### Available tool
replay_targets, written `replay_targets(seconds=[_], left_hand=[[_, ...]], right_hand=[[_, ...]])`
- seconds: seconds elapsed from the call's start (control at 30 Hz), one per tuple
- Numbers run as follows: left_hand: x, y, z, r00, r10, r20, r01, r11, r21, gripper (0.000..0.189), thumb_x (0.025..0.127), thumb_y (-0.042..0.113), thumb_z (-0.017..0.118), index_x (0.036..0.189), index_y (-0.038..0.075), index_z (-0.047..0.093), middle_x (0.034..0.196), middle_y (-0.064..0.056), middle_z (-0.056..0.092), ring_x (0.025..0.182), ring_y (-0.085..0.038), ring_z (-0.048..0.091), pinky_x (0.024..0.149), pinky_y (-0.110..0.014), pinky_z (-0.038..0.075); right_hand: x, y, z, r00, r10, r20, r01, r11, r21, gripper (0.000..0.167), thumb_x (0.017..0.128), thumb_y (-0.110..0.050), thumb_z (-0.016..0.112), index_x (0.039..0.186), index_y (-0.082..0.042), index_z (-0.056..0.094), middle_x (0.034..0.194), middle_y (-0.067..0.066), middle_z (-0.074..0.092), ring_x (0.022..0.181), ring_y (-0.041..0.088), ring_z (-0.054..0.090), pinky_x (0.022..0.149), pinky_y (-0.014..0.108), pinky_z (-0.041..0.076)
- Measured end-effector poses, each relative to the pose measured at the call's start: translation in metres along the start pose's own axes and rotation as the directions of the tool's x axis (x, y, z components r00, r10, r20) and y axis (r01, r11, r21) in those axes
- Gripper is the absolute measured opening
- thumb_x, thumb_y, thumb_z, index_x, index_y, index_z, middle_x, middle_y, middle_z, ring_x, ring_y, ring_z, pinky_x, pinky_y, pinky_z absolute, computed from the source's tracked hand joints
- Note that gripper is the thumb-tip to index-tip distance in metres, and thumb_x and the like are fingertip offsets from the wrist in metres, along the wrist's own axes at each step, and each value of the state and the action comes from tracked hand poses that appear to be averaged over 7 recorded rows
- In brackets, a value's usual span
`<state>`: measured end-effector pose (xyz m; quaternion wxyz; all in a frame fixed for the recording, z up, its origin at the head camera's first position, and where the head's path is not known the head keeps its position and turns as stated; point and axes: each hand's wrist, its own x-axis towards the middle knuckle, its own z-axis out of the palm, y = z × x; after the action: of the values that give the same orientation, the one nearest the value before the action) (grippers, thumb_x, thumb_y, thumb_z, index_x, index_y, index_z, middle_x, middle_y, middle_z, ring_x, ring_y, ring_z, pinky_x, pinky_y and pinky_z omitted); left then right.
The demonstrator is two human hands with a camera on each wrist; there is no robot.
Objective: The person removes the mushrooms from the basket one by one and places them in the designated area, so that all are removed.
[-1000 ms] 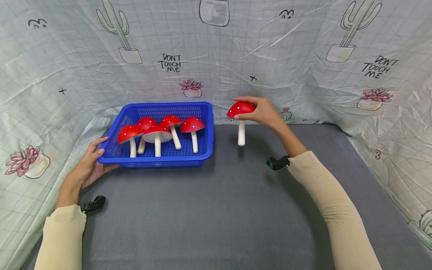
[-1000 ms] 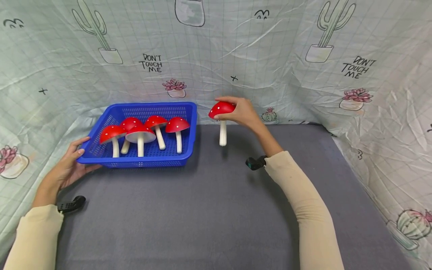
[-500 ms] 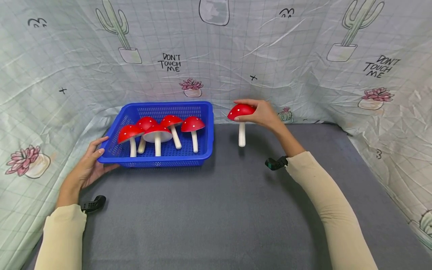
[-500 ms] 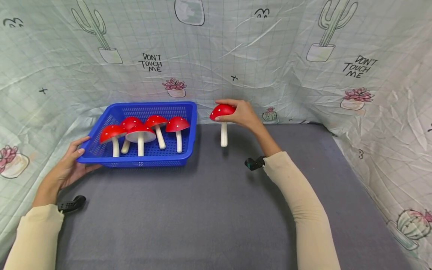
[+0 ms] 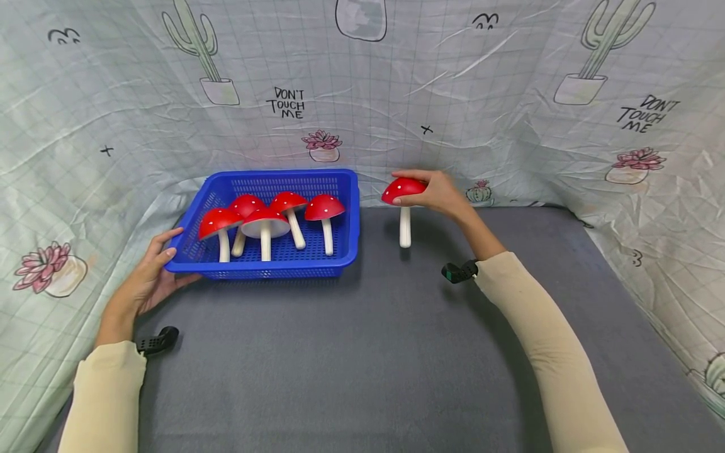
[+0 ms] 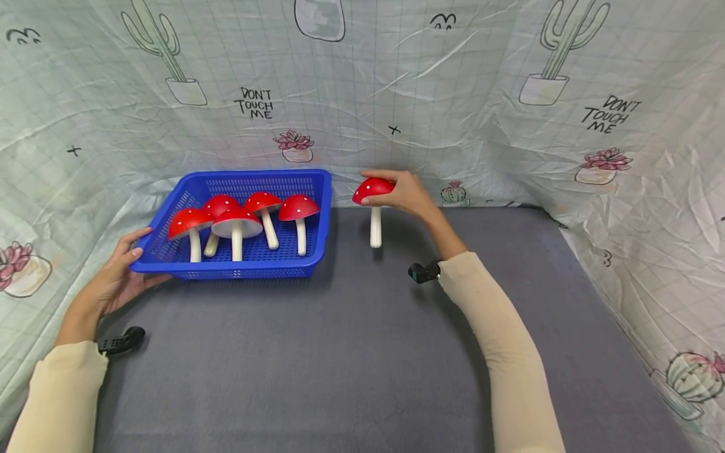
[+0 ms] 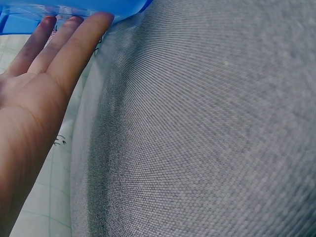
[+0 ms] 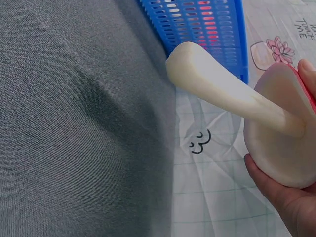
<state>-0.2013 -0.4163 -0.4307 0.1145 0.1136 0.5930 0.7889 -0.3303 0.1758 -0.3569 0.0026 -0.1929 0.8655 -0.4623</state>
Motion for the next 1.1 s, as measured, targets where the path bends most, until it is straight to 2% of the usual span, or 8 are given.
replay_targets(seconds=[0.3, 0.5, 0.67, 0.93, 1.1], left_hand=[[0.0, 0.003, 0.002, 1.0, 0.003, 0.01, -0.003, 1.0, -0.008, 0.048, 0.11, 0.017, 0.036, 0.154, 0.032, 0.024, 0.146, 0.0, 0.028, 0.119, -0.018, 0.064, 0.09, -0.041, 0.057], [0.0, 0.005, 0.003, 1.0, -0.017, -0.018, 0.017, 1.0, 0.006, 0.048, 0.11, 0.019, 0.038, 0.154, 0.033, 0.025, 0.146, 0.001, 0.028, 0.118, -0.016, 0.064, 0.088, -0.04, 0.057], [0.0, 0.005, 0.003, 1.0, -0.013, 0.0, 0.013, 1.0, -0.011, 0.049, 0.11, 0.018, 0.037, 0.154, 0.032, 0.022, 0.149, -0.001, 0.024, 0.12, -0.017, 0.063, 0.089, -0.041, 0.057], [0.0, 0.006, 0.005, 0.999, -0.034, -0.038, 0.035, 0.999, 0.028, 0.052, 0.11, 0.02, 0.038, 0.156, 0.033, 0.019, 0.151, -0.003, 0.02, 0.118, -0.015, 0.064, 0.088, -0.04, 0.057], [0.0, 0.006, 0.003, 0.999, -0.03, -0.02, 0.03, 1.0, 0.006, 0.052, 0.11, 0.019, 0.037, 0.157, 0.033, 0.019, 0.151, -0.003, 0.019, 0.118, -0.016, 0.064, 0.089, -0.04, 0.057]], right_hand=[[0.007, 0.009, 0.007, 1.0, -0.014, 0.011, 0.013, 0.998, 0.06, 0.055, 0.082, -0.032, 0.087, 0.134, -0.026, 0.068, 0.137, 0.003, 0.061, 0.114, 0.026, 0.056, 0.089, 0.04, 0.051], [0.01, 0.015, 0.013, 1.0, -0.004, 0.009, 0.003, 0.996, 0.087, 0.055, 0.081, -0.031, 0.087, 0.133, -0.028, 0.069, 0.136, 0.003, 0.062, 0.113, 0.025, 0.057, 0.088, 0.038, 0.051], [0.014, 0.025, 0.019, 1.0, -0.011, 0.015, 0.009, 0.991, 0.135, 0.055, 0.081, -0.026, 0.088, 0.132, -0.024, 0.069, 0.135, 0.003, 0.063, 0.111, 0.026, 0.057, 0.087, 0.037, 0.051], [0.019, 0.037, 0.024, 0.999, 0.0, 0.04, -0.007, 0.984, 0.178, 0.055, 0.081, -0.025, 0.087, 0.133, -0.023, 0.069, 0.139, 0.004, 0.06, 0.118, 0.027, 0.055, 0.092, 0.042, 0.052], [0.017, 0.027, 0.025, 0.996, 0.035, 0.088, -0.051, 0.979, 0.197, 0.057, 0.085, -0.018, 0.083, 0.139, -0.013, 0.063, 0.146, 0.012, 0.055, 0.124, 0.031, 0.052, 0.096, 0.046, 0.051]])
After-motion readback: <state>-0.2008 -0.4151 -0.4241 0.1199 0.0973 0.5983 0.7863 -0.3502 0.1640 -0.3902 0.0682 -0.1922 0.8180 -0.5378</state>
